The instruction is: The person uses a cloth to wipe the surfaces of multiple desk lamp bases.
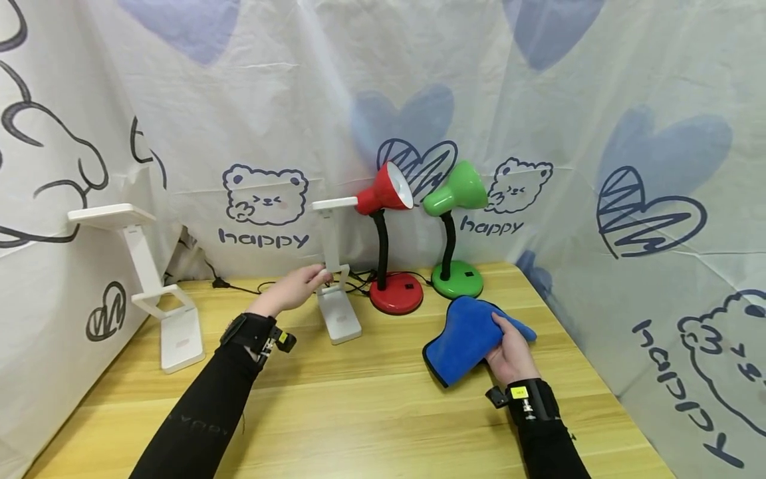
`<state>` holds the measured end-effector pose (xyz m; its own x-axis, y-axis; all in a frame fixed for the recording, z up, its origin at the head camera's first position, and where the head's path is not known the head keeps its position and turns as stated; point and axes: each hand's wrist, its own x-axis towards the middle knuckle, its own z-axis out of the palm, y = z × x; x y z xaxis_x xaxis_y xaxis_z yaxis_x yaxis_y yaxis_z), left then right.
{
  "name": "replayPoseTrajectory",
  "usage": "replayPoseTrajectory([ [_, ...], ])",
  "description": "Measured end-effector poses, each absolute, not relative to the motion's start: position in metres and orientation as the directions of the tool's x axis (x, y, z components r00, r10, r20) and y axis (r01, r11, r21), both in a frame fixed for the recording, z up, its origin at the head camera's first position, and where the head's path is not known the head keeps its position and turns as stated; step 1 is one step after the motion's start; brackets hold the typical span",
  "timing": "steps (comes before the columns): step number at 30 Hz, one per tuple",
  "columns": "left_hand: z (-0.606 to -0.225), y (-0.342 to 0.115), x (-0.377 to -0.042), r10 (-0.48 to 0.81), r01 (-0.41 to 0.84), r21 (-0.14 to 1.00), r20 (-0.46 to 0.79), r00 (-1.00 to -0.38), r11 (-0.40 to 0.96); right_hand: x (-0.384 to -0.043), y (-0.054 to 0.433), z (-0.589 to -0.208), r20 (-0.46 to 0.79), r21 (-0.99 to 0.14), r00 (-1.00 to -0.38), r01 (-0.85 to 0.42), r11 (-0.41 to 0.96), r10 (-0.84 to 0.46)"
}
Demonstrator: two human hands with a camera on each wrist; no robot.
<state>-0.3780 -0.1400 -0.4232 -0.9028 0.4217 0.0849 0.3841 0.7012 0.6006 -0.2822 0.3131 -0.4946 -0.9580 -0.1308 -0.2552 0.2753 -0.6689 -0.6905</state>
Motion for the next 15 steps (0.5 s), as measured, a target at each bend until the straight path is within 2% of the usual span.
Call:
replayPoseTrajectory([
  [8,-0.424,-0.138,-0.398,0.344,0.356,0.591,0.137,-0.929,0.724,-0.283,0.313,-0.494,-0.265,-0.679,-0.956,0.275,-0.681,-0.122],
  [15,-0.425,-0.130,-0.392,0.306,0.362,0.528,0.194,-0.932,0.768,-0.283,0.314,-0.493,-0.283,-0.696,-0.953,0.283,-0.660,-0.109],
])
